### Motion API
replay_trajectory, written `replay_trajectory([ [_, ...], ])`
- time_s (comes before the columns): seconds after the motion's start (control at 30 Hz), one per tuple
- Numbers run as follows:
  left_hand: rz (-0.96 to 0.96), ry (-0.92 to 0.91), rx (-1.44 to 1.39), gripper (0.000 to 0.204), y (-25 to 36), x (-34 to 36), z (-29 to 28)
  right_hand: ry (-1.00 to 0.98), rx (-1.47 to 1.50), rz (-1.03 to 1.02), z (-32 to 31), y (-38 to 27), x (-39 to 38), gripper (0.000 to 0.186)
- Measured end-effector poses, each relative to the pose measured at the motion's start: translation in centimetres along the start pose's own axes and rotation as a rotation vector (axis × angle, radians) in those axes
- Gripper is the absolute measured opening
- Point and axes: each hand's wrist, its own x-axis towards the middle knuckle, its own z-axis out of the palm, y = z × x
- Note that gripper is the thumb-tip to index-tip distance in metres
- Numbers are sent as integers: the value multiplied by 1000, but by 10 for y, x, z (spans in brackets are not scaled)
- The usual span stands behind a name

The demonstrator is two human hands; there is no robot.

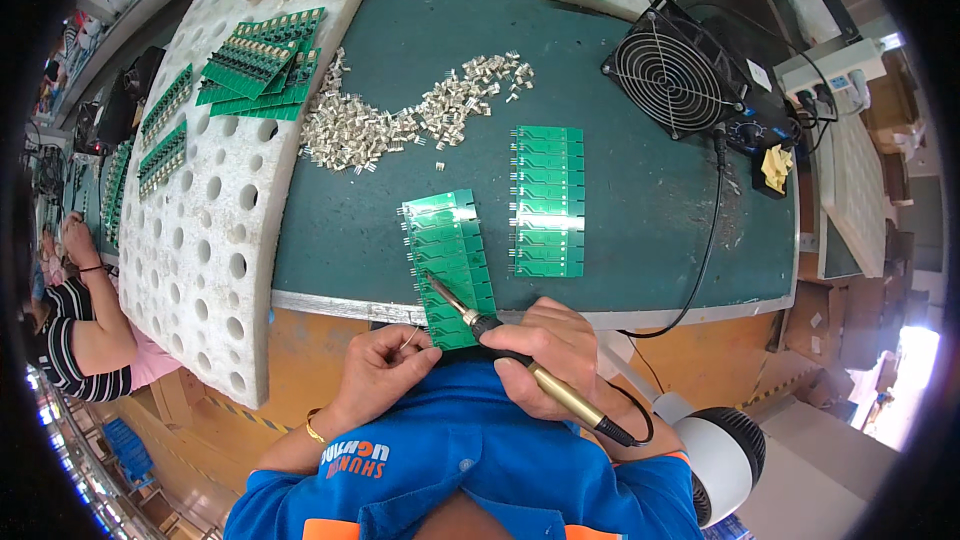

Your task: The person solders electronic components onto circuit boards using a soldering iron and solder wire and cleans the tip of the soldering iron on a sponge.

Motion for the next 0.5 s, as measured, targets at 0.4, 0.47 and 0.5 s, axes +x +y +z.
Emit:
replay_trajectory([
  [0.4, -19, 0, -34, 8, -1, 0, 0, 46, 25, 46, 4, -2, 4, 17],
  [0.47, -22, 3, -37, 8, 0, 0, 0, 39, 20, 52, 3, -2, 4, 17],
  [0.5, -19, 2, -28, 8, -1, 0, -1, 34, 15, 57, 3, -2, 4, 18],
])
